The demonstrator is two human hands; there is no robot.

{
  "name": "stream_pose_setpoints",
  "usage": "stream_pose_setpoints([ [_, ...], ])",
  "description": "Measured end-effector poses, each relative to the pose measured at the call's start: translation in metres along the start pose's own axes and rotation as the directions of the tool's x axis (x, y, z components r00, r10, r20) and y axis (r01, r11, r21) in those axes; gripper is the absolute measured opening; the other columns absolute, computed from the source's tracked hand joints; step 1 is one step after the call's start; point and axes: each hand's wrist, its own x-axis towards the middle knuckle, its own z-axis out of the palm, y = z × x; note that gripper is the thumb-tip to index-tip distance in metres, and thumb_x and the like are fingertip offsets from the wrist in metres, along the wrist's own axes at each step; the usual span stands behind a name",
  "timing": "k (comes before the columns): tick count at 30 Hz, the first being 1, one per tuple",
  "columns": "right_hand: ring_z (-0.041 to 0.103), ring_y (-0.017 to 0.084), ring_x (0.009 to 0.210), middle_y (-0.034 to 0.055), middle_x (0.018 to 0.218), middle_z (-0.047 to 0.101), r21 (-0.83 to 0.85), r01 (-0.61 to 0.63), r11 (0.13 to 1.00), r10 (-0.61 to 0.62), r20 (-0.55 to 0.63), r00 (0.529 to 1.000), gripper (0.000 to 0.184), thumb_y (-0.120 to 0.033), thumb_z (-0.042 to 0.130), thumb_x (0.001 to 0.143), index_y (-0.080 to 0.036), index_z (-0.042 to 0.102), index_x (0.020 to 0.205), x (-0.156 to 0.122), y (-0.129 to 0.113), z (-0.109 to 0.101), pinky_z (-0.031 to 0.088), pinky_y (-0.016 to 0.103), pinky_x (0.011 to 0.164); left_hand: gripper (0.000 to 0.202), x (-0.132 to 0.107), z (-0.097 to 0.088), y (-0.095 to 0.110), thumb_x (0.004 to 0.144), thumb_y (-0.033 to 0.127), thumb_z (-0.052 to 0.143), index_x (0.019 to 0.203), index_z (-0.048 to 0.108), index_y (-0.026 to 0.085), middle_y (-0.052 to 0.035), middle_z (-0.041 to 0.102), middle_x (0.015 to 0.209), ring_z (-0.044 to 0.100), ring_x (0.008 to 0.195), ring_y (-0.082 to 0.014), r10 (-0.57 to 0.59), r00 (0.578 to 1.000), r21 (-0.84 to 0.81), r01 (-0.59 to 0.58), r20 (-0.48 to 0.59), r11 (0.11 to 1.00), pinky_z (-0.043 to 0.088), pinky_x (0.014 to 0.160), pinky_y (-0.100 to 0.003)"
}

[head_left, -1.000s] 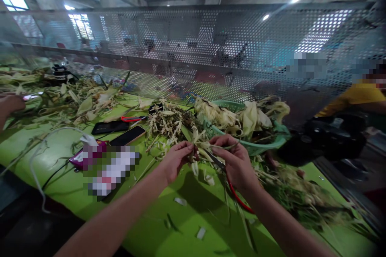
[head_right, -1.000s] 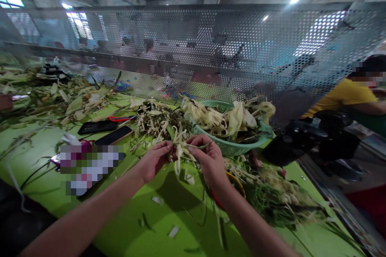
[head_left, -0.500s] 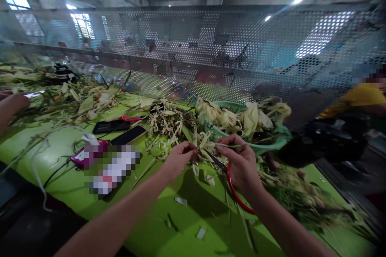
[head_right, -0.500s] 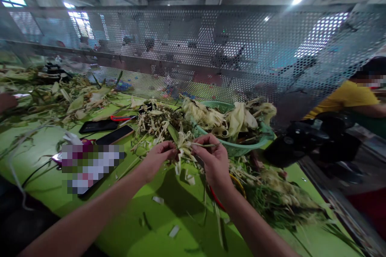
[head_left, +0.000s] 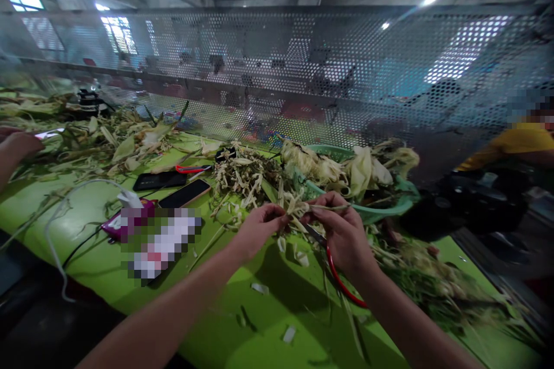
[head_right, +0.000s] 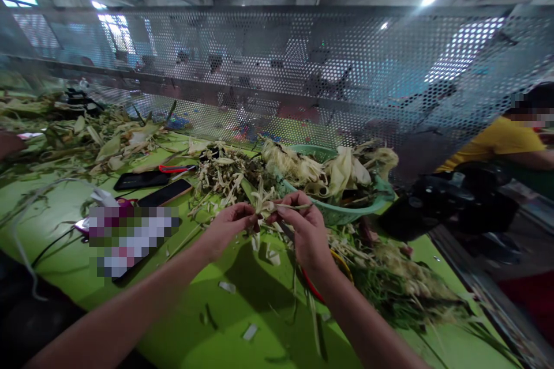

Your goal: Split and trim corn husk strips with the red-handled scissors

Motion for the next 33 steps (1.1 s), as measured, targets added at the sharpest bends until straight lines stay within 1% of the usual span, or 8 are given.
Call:
stream_pose_setpoints([
  [4,0.055,0.013,0.062,0.0011,0.079,0.060,-0.043,-0.004,0.999,0.003,-0.018,1.000,0.013,-0.021,0.068,0.069,-0.020,0.056,0.071,0.0005,0.0015,-0.0004,0.045,0.027,0.062,0.024,-0.0025,0.0019,0.0049,0.075,0.037,0.065,0.082,0.060,0.015,-0.0013,0.062,0.072,0.056,0.066,-0.0115,-0.002,1.000,0.012,0.002,0.003,1.000,0.039,0.065,-0.025],
  [11,0.053,0.015,0.073,0.0000,0.076,0.060,-0.097,0.130,0.987,-0.127,0.038,0.991,0.014,-0.014,0.068,0.068,-0.021,0.056,0.067,-0.0019,0.0057,-0.0018,0.041,0.026,0.067,0.022,-0.0044,0.0033,0.0069,0.077,0.036,0.063,0.076,0.055,0.015,-0.0019,0.061,0.067,0.053,0.061,-0.0098,-0.038,0.999,-0.118,0.036,-0.020,0.992,0.037,0.061,-0.023],
  [17,0.058,0.016,0.069,0.0028,0.085,0.068,-0.029,-0.020,0.999,0.023,0.107,0.994,0.014,-0.018,0.068,0.072,-0.021,0.054,0.072,-0.0027,0.0062,-0.0030,0.045,0.030,0.069,0.020,-0.0040,0.0027,0.0069,0.075,0.032,0.066,0.082,0.058,0.015,-0.0006,0.061,0.070,0.056,0.064,-0.0091,-0.043,0.998,-0.184,0.032,-0.056,0.982,0.038,0.062,-0.021],
  [20,0.060,0.015,0.070,0.0026,0.088,0.068,-0.021,-0.028,0.999,0.030,0.140,0.990,0.013,-0.020,0.068,0.073,-0.021,0.055,0.075,-0.0020,0.0052,-0.0035,0.046,0.029,0.071,0.020,-0.0033,0.0017,0.0083,0.074,0.031,0.068,0.079,0.058,0.014,-0.0004,0.060,0.067,0.054,0.062,-0.0081,-0.017,0.999,-0.168,0.011,-0.037,0.986,0.037,0.061,-0.020],
  [22,0.060,0.016,0.075,0.0021,0.091,0.067,-0.076,0.012,0.997,0.001,0.157,0.988,0.015,-0.020,0.069,0.073,-0.023,0.060,0.084,-0.0006,0.0045,-0.0043,0.046,0.029,0.073,0.021,-0.0026,0.0009,0.0083,0.074,0.031,0.069,0.078,0.058,0.013,-0.0008,0.060,0.066,0.054,0.061,-0.0079,-0.002,1.000,-0.189,0.000,-0.015,0.982,0.037,0.061,-0.020],
  [26,0.060,0.021,0.090,0.0046,0.099,0.065,-0.338,0.129,0.932,-0.053,0.223,0.973,0.031,-0.023,0.069,0.074,-0.025,0.067,0.104,0.0034,0.0032,-0.0066,0.046,0.033,0.079,0.024,-0.0026,0.0002,0.0067,0.070,0.032,0.072,0.076,0.057,0.014,-0.0002,0.059,0.065,0.055,0.060,-0.0088,-0.046,0.999,-0.267,0.049,0.020,0.963,0.037,0.061,-0.021],
  [29,0.059,0.022,0.090,0.0058,0.095,0.065,-0.417,0.178,0.892,-0.082,0.237,0.968,0.021,-0.029,0.069,0.075,-0.022,0.071,0.095,0.0055,0.0046,-0.0071,0.047,0.035,0.081,0.026,-0.0038,0.0001,0.0060,0.071,0.035,0.071,0.077,0.059,0.014,-0.0012,0.060,0.064,0.055,0.060,-0.0094,-0.061,0.997,-0.231,0.071,0.051,0.970,0.035,0.059,-0.021],
  [33,0.060,0.020,0.082,0.0043,0.088,0.065,-0.311,0.096,0.946,-0.044,0.170,0.984,0.019,-0.032,0.073,0.072,-0.020,0.068,0.087,0.0067,0.0098,-0.0065,0.048,0.033,0.077,0.023,-0.0048,-0.0001,0.0070,0.075,0.034,0.067,0.076,0.057,0.014,-0.0012,0.060,0.062,0.053,0.057,-0.0080,-0.065,0.994,-0.194,0.081,0.092,0.978,0.029,0.053,-0.021],
])
